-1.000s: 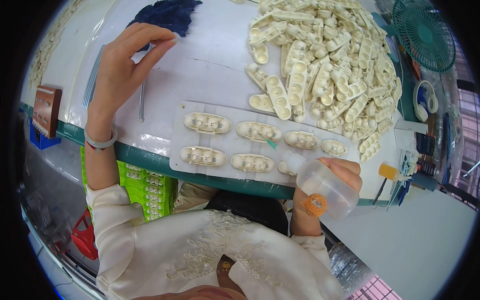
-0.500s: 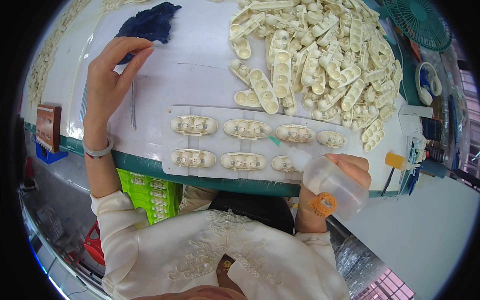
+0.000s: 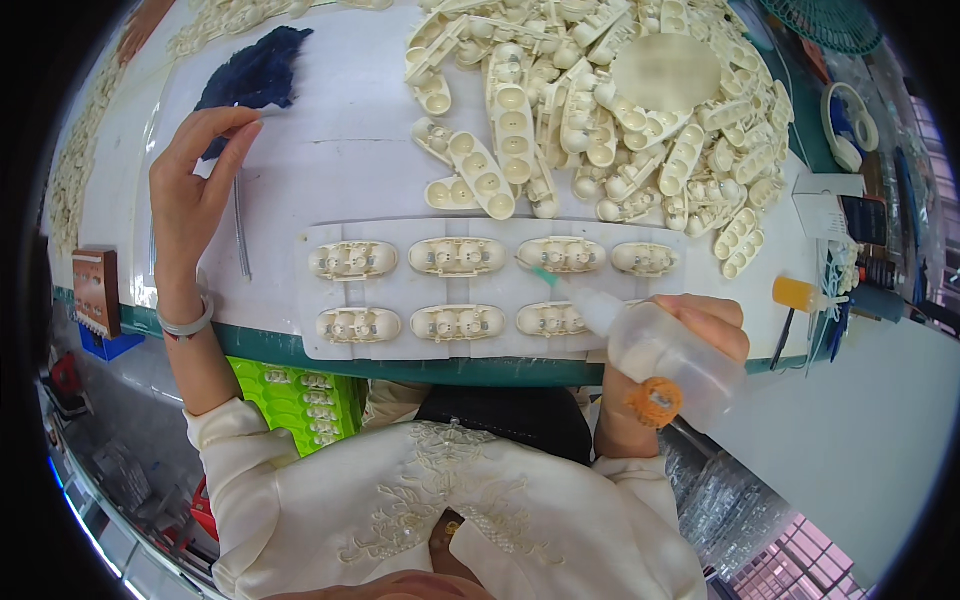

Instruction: Applying glue to small white plastic components using an applicator bottle and organizing them into a green tray.

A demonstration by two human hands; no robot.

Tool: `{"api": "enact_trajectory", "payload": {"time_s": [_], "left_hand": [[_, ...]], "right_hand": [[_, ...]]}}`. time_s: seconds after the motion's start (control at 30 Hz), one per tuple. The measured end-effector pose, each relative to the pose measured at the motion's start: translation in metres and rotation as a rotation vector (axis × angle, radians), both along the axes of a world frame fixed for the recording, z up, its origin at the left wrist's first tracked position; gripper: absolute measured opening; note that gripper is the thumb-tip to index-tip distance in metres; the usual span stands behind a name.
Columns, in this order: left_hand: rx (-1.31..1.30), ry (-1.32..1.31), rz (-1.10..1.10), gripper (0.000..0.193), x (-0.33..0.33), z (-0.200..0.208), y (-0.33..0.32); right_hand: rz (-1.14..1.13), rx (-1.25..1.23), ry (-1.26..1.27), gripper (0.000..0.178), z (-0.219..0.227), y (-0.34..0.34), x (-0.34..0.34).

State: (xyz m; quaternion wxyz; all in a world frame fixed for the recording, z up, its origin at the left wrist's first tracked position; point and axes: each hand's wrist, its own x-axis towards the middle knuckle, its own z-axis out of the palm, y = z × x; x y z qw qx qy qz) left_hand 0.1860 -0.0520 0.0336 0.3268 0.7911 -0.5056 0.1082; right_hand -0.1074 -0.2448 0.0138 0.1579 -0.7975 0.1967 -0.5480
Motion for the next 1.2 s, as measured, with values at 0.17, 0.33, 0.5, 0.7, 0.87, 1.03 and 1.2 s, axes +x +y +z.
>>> {"api": "enact_trajectory", "payload": {"time_s": [0.17,0.33,0.5,0.7,0.87,1.03,1.2], "left_hand": [[0.024,0.033,0.013,0.01,0.0,0.0,0.0],[0.037,0.071,0.044,0.011,0.0,0.0,0.0],[0.052,0.094,0.049,0.011,0.001,-0.003,-0.002],[0.054,0.121,0.057,0.01,0.0,-0.001,-0.001],[0.053,0.108,0.053,0.01,0.002,-0.003,-0.002],[0.051,0.103,0.064,0.01,0.002,-0.005,-0.002],[0.072,0.114,0.062,0.011,0.004,-0.005,-0.002]], "right_hand": [[-0.065,-0.011,-0.017,0.041,-0.006,-0.015,-0.014],[-0.054,-0.025,-0.038,0.039,-0.006,-0.017,-0.016],[0.039,0.018,-0.024,0.038,-0.009,-0.019,-0.016],[-0.013,0.063,-0.015,0.038,-0.007,-0.018,-0.022],[-0.1,0.005,-0.035,0.036,-0.006,-0.027,-0.029],[-0.07,0.044,0.004,0.033,-0.008,-0.025,-0.03],[0.004,0.082,-0.092,0.03,-0.015,-0.031,-0.027]]}}
